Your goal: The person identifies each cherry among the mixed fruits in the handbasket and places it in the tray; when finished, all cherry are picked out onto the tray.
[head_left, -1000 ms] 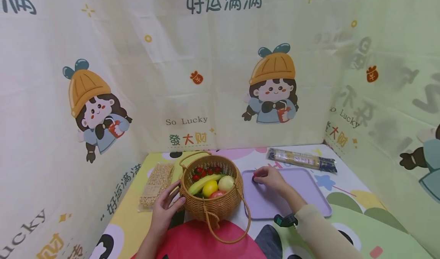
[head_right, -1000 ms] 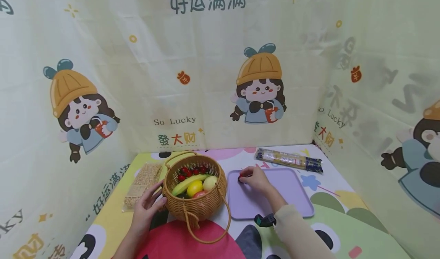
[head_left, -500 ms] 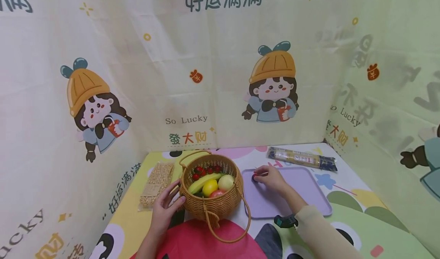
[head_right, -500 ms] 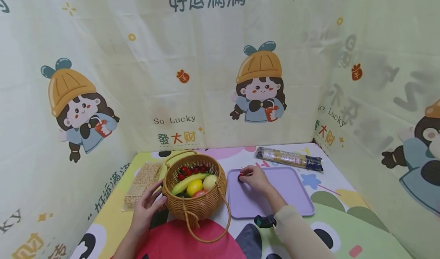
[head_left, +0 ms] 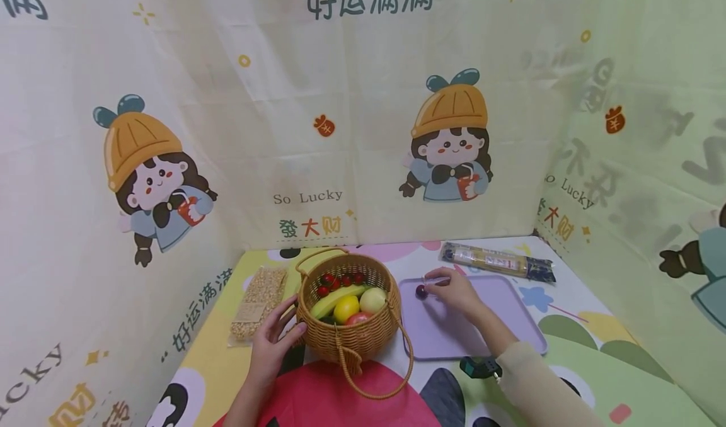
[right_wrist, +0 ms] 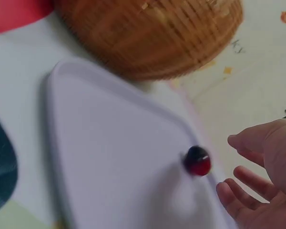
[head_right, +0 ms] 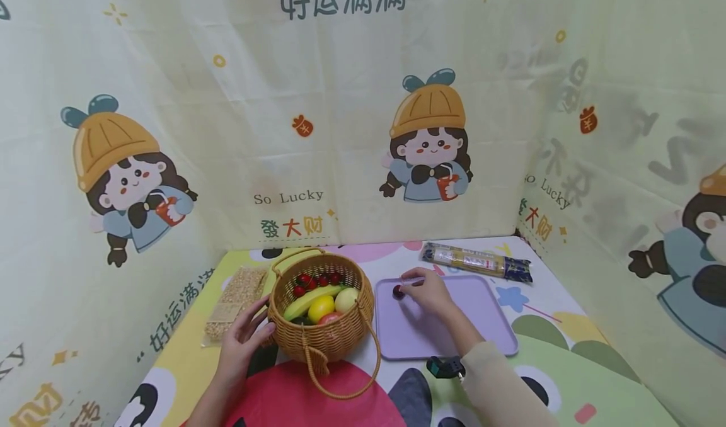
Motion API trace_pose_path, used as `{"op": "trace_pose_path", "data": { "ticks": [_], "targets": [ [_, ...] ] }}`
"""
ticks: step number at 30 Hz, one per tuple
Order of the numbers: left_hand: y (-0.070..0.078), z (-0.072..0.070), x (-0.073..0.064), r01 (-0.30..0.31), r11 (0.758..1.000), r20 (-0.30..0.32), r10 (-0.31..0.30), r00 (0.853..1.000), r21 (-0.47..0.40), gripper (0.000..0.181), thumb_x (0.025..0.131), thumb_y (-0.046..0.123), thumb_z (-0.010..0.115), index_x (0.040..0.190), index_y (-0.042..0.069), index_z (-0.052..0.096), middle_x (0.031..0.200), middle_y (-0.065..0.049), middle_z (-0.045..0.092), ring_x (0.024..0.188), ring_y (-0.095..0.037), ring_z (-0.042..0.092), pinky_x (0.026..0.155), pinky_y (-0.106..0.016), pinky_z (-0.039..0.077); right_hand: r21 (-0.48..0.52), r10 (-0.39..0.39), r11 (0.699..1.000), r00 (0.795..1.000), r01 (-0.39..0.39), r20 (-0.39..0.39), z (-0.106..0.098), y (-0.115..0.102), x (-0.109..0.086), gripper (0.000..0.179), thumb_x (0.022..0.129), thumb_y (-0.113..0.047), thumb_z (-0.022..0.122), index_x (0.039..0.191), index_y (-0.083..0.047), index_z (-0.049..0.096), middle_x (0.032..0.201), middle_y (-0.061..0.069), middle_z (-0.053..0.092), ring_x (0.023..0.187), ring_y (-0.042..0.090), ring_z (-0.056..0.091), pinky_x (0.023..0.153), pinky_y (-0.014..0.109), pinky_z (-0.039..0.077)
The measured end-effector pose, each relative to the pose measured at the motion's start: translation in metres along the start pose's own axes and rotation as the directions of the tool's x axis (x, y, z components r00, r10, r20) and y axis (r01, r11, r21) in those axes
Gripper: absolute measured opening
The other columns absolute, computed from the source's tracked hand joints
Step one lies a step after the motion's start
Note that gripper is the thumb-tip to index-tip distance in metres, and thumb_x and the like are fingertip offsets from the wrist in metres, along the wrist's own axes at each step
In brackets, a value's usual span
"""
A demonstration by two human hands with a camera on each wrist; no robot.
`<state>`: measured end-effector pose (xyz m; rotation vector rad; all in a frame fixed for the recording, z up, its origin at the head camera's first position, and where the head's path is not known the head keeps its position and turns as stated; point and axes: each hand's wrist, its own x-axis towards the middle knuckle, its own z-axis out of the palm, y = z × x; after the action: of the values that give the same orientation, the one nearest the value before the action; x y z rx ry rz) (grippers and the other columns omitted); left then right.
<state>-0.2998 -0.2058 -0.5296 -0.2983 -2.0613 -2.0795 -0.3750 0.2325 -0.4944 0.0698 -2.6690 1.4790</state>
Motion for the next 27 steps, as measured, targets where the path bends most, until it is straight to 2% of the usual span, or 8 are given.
{"op": "trace_pose_path", "data": {
  "ticks": [2,6,12,17,19,23,27],
  "targets": [
    [0.001,0.0,0.0,-0.009,1.0,0.003,0.009,1.0,0.002,0.061,0.106,0.003,0.073,0.163,0.011,0.056,0.168,-0.003,0.055,0.144,0.001,0.058,0.106,-0.021,0.057,-0.005,-0.012,1.0,1.0,0.012,-0.008,-0.004,-0.007,0.0,0.031,0.101,-0.019,0.083,0.129,-0.005,0.079,0.132,0.02,0.078,0.118,0.035,0.077,0.095,0.042,0.061],
    [0.001,0.0,0.0,-0.012,1.0,0.0,0.012,1.0,0.009,0.061,0.105,0.003,0.073,0.163,0.01,0.056,0.165,0.004,0.058,0.144,0.002,0.058,0.105,-0.02,0.058,0.017,-0.038,0.999,0.999,0.038,-0.001,-0.012,-0.026,0.002,0.031,0.103,-0.025,0.081,0.13,-0.01,0.08,0.137,0.016,0.077,0.128,0.036,0.074,0.106,0.053,0.061],
    [0.001,0.001,0.0,-0.006,1.0,-0.011,0.006,1.0,0.011,0.061,0.105,0.003,0.074,0.163,0.01,0.056,0.161,0.011,0.059,0.143,0.003,0.059,0.105,-0.02,0.058,0.096,-0.073,0.993,0.993,0.064,0.089,-0.016,-0.065,-0.002,0.032,0.106,-0.038,0.077,0.132,-0.021,0.079,0.138,0.005,0.076,0.13,0.028,0.071,0.115,0.06,0.056],
    [0.001,0.001,0.0,-0.007,1.0,-0.011,0.007,1.0,0.006,0.061,0.105,0.003,0.074,0.163,0.01,0.055,0.162,0.009,0.059,0.142,0.004,0.059,0.104,-0.02,0.059,0.162,-0.167,0.977,0.967,0.137,0.19,-0.014,-0.098,-0.006,0.034,0.106,-0.038,0.077,0.136,-0.021,0.078,0.142,0.008,0.075,0.129,0.029,0.074,0.118,0.062,0.054],
    [0.001,0.001,0.0,-0.006,1.0,-0.012,0.006,1.0,0.004,0.061,0.105,0.003,0.074,0.163,0.009,0.055,0.162,0.008,0.059,0.142,0.004,0.059,0.103,-0.02,0.059,0.17,-0.178,0.975,0.956,0.14,0.234,-0.011,-0.111,-0.007,0.036,0.107,-0.039,0.076,0.138,-0.021,0.076,0.143,0.01,0.075,0.131,0.03,0.073,0.12,0.064,0.051],
    [0.001,0.001,-0.001,-0.004,1.0,-0.011,0.004,1.0,0.007,0.061,0.105,0.004,0.074,0.163,0.01,0.055,0.163,0.007,0.059,0.142,0.004,0.059,0.103,-0.02,0.059,0.144,-0.178,0.979,0.941,0.141,0.288,-0.003,-0.133,-0.008,0.036,0.106,-0.044,0.076,0.137,-0.025,0.076,0.142,0.004,0.076,0.136,0.029,0.069,0.122,0.067,0.049],
    [0.002,0.002,-0.001,0.001,1.0,-0.009,-0.001,1.0,0.01,0.061,0.106,0.005,0.074,0.164,0.012,0.055,0.165,0.005,0.057,0.142,0.005,0.059,0.104,-0.02,0.059,0.159,-0.219,0.972,0.911,0.173,0.349,0.009,-0.152,-0.002,0.031,0.107,-0.036,0.075,0.134,-0.022,0.078,0.14,0.004,0.076,0.134,0.031,0.07,0.12,0.064,0.052]
  ]
}}
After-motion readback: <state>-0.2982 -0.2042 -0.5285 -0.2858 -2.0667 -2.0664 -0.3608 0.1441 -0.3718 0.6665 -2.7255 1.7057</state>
